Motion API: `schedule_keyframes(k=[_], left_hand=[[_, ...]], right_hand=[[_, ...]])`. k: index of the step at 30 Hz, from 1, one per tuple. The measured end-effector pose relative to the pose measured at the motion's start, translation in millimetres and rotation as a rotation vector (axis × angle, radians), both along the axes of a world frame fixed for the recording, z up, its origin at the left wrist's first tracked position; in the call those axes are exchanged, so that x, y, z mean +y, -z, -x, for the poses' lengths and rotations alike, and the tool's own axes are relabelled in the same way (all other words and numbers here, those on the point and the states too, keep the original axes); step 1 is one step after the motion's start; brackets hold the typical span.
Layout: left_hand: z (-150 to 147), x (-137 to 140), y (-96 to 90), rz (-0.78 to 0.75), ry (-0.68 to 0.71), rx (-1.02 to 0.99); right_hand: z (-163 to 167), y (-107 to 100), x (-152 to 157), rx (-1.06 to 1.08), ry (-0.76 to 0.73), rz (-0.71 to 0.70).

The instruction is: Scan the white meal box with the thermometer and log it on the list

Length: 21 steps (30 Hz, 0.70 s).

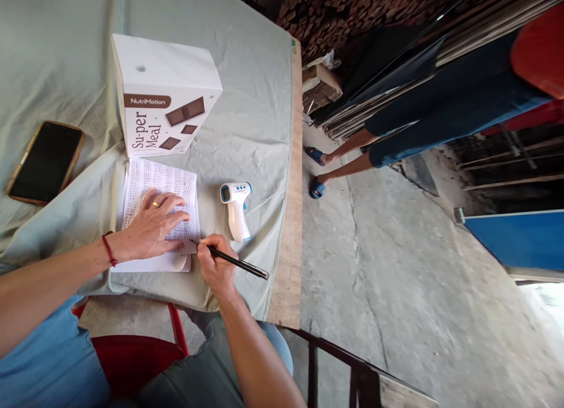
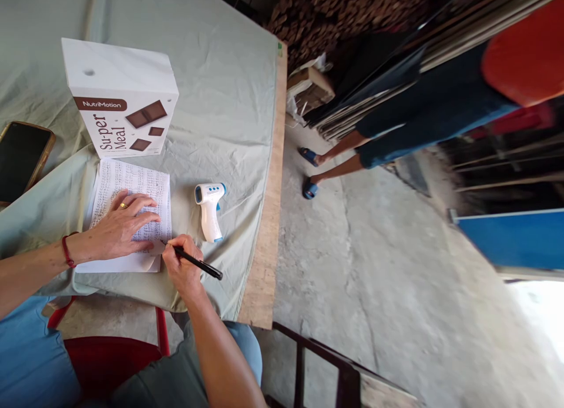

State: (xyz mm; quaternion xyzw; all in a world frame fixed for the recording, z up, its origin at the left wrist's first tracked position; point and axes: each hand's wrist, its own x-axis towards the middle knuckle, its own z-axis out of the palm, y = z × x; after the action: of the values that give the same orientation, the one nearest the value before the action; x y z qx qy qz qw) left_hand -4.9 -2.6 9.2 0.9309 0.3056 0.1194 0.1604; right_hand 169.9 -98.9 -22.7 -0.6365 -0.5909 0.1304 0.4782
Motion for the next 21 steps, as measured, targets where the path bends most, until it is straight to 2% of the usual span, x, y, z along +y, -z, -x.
schedule_keyframes(k=[4, 9, 13, 16, 18, 21], left_hand=[[-0.2, 0.5, -0.4, 0.005, 0.000, -0.010], [1.9, 1.6, -2.8, 0.024, 0.005, -0.002], [6.0, 2.5, -6.5, 0.031, 0.008, 0.005], [12.0, 8.4, -13.7, 0.117, 0.009, -0.062], [19.3, 17.7, -21.1, 0.163, -0.067, -0.202], [35.6, 40.2, -31.0, 0.020, -0.376, -0.492]], right_hand=[[1.4, -2.3, -1.5, 0.014, -0.010, -0.017], [-4.1, -10.8, -0.6, 0.023, 0.046, -0.052], [-19.7, -7.9, 14.7, -0.198, -0.053, -0.042], [-25.9, 0.2, 29.2, -0.387, -0.110, -0.025], [-24.8, 4.4, 35.8, -0.498, -0.120, -0.017], [-20.8, 6.5, 39.5, -0.593, -0.123, -0.049]])
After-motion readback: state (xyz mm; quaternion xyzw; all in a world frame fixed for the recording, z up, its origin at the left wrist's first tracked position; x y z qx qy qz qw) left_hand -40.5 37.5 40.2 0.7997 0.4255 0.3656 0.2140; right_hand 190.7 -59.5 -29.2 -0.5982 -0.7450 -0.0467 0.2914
